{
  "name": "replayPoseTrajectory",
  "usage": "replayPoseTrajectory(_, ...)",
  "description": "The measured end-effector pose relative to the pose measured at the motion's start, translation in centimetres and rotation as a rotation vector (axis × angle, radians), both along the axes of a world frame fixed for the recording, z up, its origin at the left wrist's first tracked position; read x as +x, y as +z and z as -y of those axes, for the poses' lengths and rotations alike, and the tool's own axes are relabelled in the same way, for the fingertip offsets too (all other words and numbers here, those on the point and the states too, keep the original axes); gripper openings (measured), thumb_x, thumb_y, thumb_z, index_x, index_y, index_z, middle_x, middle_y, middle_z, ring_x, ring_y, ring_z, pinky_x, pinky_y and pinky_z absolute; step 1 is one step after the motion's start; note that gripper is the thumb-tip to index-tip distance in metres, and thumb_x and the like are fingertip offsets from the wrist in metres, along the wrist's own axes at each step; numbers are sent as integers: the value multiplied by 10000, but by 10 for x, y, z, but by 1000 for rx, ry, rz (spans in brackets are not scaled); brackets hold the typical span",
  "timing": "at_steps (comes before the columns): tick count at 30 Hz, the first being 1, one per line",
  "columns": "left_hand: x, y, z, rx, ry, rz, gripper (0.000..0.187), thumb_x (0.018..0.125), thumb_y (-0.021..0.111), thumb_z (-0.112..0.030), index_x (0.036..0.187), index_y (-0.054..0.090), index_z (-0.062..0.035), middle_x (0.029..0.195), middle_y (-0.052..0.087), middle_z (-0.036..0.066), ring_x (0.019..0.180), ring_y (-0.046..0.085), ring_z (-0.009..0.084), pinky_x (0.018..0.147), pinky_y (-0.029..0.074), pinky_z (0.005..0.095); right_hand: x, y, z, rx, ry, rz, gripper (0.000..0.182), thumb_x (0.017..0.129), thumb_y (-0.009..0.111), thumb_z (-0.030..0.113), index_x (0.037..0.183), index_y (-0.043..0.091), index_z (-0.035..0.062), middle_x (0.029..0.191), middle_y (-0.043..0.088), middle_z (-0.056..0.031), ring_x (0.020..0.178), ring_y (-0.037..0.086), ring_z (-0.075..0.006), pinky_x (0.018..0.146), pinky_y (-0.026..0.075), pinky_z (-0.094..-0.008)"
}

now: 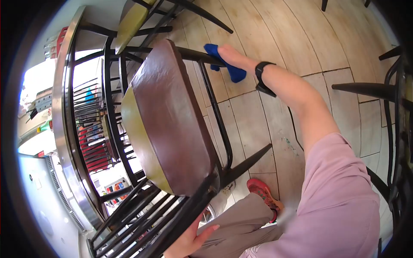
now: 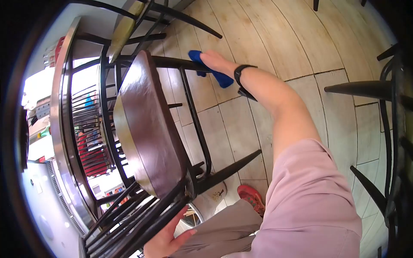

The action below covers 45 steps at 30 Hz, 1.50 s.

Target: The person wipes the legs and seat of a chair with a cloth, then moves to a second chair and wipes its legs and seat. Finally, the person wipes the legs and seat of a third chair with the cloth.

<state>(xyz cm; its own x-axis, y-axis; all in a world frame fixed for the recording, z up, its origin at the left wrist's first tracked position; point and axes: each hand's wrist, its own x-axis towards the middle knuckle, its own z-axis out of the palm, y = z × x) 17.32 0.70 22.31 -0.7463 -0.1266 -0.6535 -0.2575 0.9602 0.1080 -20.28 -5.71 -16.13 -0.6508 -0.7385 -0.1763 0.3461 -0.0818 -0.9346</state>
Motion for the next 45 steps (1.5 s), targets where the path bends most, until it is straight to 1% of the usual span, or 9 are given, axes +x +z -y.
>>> replayPoseTrajectory(3,23,-11,-13,206,378,30,574,946,730,-273,1400,540,21,1205,649,198,1041,644,372,935,505,412,-7,74,-2,-68,226,74,475,1018,437,412,913,730,53,723,679,-98,639,632,-254,597,504,-428)
replayPoseTrajectory(8,42,-22,-20,199,246,57,578,961,688,-347,1382,535,16,1087,652,214,1009,634,415,899,510,442,-10,158,10,-452,90,95,394,1012,414,335,1068,691,60,1126,693,-127,988,625,-252,849,504,-423)
replayPoseTrajectory(14,59,-6,-45,38,220,23,582,952,685,-364,1379,541,4,1024,644,178,968,634,383,883,506,451,-3,175,-17,-275,122,151,355,1005,396,284,1047,697,101,1050,702,-106,942,620,-238,876,494,-409)
replayPoseTrajectory(16,64,-2,-51,99,184,0,576,946,693,-349,1377,543,4,1027,643,172,975,638,366,890,505,448,-2,168,-14,-211,148,161,361,1020,408,323,1031,699,108,1014,703,-99,928,618,-237,874,487,-407)
replayPoseTrajectory(19,68,-5,-59,93,152,-57,572,926,716,-317,1370,546,1,1047,656,178,986,634,371,892,502,440,12,164,-13,-118,24,140,570,1045,412,541,1284,655,84,1349,628,-159,1227,565,-301,1071,433,-478)
replayPoseTrajectory(22,73,-7,-61,58,110,-101,573,916,721,-301,1371,540,-3,1054,660,184,986,625,391,886,499,443,18,169,-20,-16,1,149,634,1035,416,585,1384,602,89,1483,539,-157,1348,488,-309,1148,372,-487)
replayPoseTrajectory(29,82,-9,-50,19,77,-107,563,915,710,-316,1378,544,-42,1050,653,172,983,624,398,866,496,453,25,184,-38,-242,-30,291,492,1020,462,481,1104,689,53,1147,711,-158,1029,636,-315,956,503,-480)
replayPoseTrajectory(33,80,-11,-45,52,23,-151,555,914,704,-321,1376,545,-57,1053,652,163,972,627,388,864,492,448,30,194,-55,-128,-138,441,401,1003,470,353,991,654,-3,1043,697,-204,932,645,-348,929,530,-513)
replayPoseTrajectory(45,86,-21,-36,130,-104,-261,492,919,686,-271,1322,570,-13,996,636,147,963,619,338,877,486,423,112,249,-101,56,117,296,346,1032,498,365,1116,677,81,1114,719,-92,1017,675,-243,945,529,-486)
